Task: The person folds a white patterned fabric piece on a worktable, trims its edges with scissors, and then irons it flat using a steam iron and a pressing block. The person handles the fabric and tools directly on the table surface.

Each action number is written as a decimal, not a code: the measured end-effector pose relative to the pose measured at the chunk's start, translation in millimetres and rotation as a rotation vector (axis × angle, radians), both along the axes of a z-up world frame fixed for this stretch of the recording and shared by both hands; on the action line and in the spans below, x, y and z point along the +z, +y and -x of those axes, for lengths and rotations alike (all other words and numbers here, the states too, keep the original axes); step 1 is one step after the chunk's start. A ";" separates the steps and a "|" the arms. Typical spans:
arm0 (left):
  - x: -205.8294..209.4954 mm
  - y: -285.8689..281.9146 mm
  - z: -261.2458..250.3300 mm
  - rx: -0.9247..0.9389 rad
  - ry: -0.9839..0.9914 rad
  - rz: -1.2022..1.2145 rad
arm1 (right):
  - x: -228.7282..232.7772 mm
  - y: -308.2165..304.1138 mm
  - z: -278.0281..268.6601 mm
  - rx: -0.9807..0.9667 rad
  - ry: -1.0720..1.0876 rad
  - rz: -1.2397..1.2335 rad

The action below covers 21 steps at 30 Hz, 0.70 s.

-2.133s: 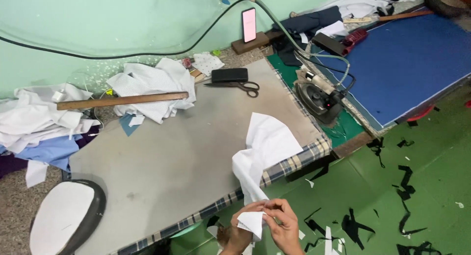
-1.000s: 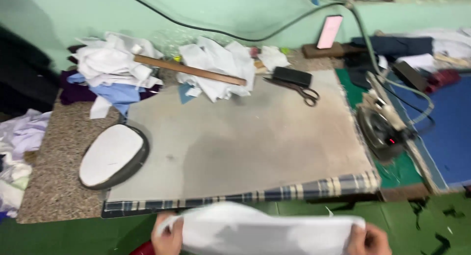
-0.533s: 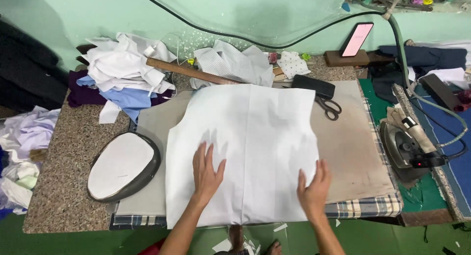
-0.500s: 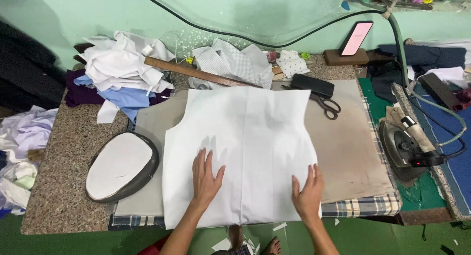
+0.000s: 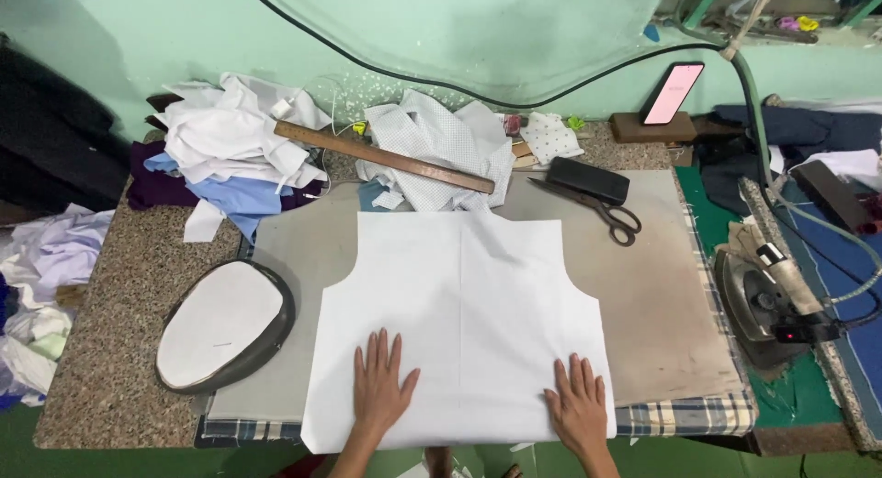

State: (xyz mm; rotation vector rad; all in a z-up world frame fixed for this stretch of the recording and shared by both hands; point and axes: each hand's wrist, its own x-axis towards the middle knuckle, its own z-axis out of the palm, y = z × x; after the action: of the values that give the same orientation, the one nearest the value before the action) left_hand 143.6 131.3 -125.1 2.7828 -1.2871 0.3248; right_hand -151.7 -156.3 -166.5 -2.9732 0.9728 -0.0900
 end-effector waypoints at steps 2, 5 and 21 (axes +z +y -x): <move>2.2 10.8 34.1 -0.013 -0.046 0.000 | -7.0 10.1 44.8 -0.012 0.007 0.028; -1.8 27.9 83.1 -0.033 -0.082 0.019 | -28.4 33.1 106.2 -0.086 0.050 0.138; 6.1 21.0 77.8 0.343 -0.069 0.018 | -33.8 -91.4 132.4 0.760 -0.284 -0.098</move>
State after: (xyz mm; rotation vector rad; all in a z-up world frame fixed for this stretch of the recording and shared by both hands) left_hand 65.7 152.3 -119.0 2.9935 -0.8056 0.4491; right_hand -284.0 -247.7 -200.3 -2.8973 -0.1929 -0.4140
